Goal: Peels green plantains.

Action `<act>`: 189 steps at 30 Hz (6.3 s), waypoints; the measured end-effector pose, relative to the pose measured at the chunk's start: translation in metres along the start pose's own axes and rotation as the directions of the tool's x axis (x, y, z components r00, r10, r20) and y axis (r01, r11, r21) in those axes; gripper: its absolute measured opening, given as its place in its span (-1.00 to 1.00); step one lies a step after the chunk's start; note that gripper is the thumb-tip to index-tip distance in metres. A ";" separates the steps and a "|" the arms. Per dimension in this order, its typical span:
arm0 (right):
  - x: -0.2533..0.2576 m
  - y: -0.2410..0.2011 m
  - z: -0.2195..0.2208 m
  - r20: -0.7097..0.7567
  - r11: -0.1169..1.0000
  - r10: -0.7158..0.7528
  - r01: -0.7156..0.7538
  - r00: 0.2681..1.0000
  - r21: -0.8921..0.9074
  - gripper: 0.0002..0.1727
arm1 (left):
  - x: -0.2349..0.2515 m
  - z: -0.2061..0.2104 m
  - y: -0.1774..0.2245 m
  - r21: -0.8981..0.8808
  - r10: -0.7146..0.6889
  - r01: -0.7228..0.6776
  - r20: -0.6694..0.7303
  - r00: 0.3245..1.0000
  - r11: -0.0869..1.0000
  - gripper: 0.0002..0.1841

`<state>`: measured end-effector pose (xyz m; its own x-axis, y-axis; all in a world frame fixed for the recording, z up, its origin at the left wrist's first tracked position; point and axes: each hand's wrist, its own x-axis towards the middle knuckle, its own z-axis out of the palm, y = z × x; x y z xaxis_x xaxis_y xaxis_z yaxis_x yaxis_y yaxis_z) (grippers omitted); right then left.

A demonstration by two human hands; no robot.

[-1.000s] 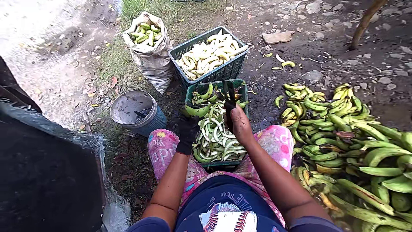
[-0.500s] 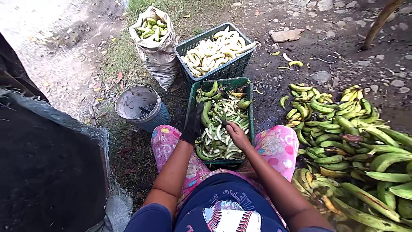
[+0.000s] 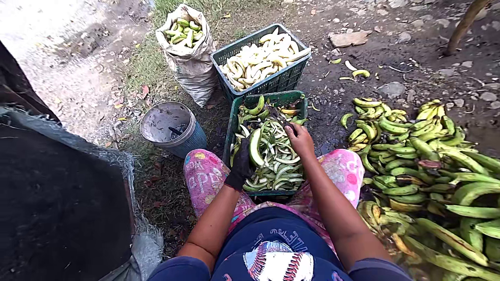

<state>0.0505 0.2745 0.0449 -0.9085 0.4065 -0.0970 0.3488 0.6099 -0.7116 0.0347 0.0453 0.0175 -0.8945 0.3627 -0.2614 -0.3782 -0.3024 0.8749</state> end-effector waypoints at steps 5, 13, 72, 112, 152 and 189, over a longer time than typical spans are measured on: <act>-0.040 0.004 0.012 0.222 0.934 -0.348 0.357 0.911 -0.002 -0.40 | 0.016 -0.019 0.016 0.188 0.042 -0.038 -0.020 0.999 0.981 -0.41; -0.007 -0.003 -0.007 -0.055 0.906 -0.394 0.377 0.918 -0.191 -0.35 | -0.005 0.028 0.012 0.032 0.030 -0.033 0.106 0.994 0.999 -0.54; -0.034 -0.026 0.034 -0.106 0.882 -0.411 0.366 0.905 -0.297 -0.33 | -0.001 -0.015 0.023 0.496 0.119 -0.079 -0.049 0.992 0.864 -0.54; -0.003 -0.001 0.029 -0.085 0.978 -0.046 0.063 0.995 0.198 -0.37 | 0.008 -0.016 -0.003 0.401 0.138 -0.174 0.118 0.983 0.900 -0.60; 0.037 0.096 -0.035 0.053 0.084 0.647 -0.140 0.760 0.987 -0.38 | 0.212 0.118 -0.074 0.952 -0.091 -0.272 0.286 0.954 0.142 -0.39; -0.068 0.052 0.091 0.654 0.929 0.169 -0.342 0.737 0.145 -0.37 | 0.027 -0.006 0.054 0.039 0.317 -0.327 0.159 0.935 0.944 -0.64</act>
<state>0.1098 0.2165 -0.0492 -0.7612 -0.0423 -0.6472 0.6010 0.3288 -0.7284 -0.0109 0.0335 0.0552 -0.9184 0.3833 0.0979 -0.0555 -0.3697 0.9275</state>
